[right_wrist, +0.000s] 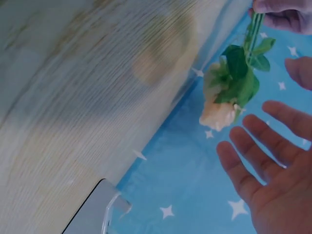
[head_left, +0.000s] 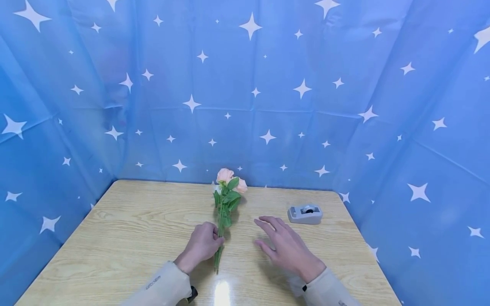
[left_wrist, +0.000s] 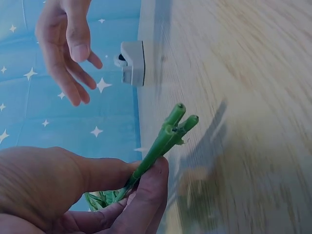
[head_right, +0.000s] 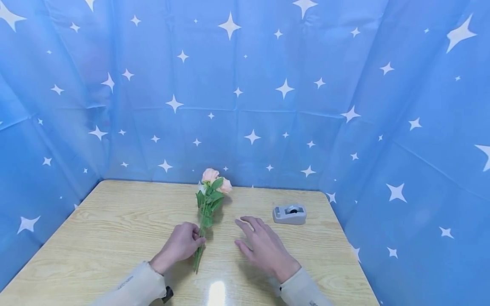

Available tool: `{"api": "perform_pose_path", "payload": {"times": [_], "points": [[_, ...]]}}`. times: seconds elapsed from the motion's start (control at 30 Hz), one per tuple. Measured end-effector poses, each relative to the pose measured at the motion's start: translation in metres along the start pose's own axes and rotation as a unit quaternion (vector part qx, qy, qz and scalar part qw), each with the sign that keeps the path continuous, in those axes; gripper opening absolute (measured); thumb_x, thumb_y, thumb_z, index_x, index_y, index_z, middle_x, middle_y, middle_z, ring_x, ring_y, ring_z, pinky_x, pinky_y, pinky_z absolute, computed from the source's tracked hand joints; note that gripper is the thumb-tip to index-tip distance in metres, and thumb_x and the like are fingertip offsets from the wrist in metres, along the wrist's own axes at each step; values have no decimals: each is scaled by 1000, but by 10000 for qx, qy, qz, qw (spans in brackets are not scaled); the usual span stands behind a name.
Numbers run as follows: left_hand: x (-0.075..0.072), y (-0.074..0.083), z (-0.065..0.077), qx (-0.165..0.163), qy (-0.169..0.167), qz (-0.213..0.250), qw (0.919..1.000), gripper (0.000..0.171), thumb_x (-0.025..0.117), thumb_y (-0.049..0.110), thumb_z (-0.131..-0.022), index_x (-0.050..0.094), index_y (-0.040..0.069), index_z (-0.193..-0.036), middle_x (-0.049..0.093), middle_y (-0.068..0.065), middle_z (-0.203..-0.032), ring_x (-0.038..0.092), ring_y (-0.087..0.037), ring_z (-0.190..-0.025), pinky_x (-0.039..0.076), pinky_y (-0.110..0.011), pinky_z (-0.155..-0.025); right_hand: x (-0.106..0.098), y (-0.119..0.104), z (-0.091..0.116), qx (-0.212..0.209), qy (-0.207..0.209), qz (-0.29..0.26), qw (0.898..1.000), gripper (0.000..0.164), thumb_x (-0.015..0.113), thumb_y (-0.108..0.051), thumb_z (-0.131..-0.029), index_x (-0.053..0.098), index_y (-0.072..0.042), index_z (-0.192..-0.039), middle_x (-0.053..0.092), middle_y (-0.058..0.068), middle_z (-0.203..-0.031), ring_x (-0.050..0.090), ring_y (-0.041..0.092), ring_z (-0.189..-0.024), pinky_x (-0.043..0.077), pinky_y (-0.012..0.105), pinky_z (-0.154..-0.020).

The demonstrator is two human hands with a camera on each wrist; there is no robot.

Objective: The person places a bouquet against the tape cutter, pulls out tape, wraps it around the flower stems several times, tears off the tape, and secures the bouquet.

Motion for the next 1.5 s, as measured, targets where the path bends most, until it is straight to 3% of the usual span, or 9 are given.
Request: {"api": "perform_pose_path", "payload": {"times": [0.27,0.53,0.83,1.27,1.5], "points": [[16,5,-7,146,-114,82,9998,47,82,2,-103,51,16,-71,44,8,-61,41,-8,-53,33,-21,-52,-2,13,2,111,71,143,9998,59,85,-33,-110,66,-11,-162,71,13,-159,72,34,-144,65,54,-115],[24,9,-11,63,-140,160,9998,41,81,2,-102,57,14,-72,45,9,-60,44,-8,-53,36,-22,-53,-6,31,4,314,131,208,9992,58,85,-29,-110,67,-9,-161,71,16,-158,74,39,-140,63,61,-116],[36,14,-20,94,-142,258,9995,51,78,0,-102,46,19,-69,39,10,-56,38,-7,-51,32,-21,-51,-12,51,9,528,206,223,9981,57,86,-26,-110,68,-7,-160,71,19,-157,74,41,-140,67,59,-108],[53,24,-31,123,-57,229,9996,48,80,-2,-100,53,17,-65,44,9,-53,46,-7,-49,38,-20,-49,-11,80,16,819,207,225,9962,56,85,-24,-110,68,-5,-160,70,24,-157,71,46,-143,65,64,-112],[65,32,-37,185,-45,248,9995,56,78,-2,-101,47,20,-60,42,11,-49,43,-5,-45,34,-20,-46,-11,99,25,342,897,159,9953,55,87,-24,-108,70,-10,-157,72,22,-152,74,43,-135,68,61,-106]]}}
Point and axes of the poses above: each hand's wrist, its own z-axis away from the middle knuckle, its own x-axis out of the palm, y = z × x, the point moved 10 cm from there along -z, towards the middle knuckle
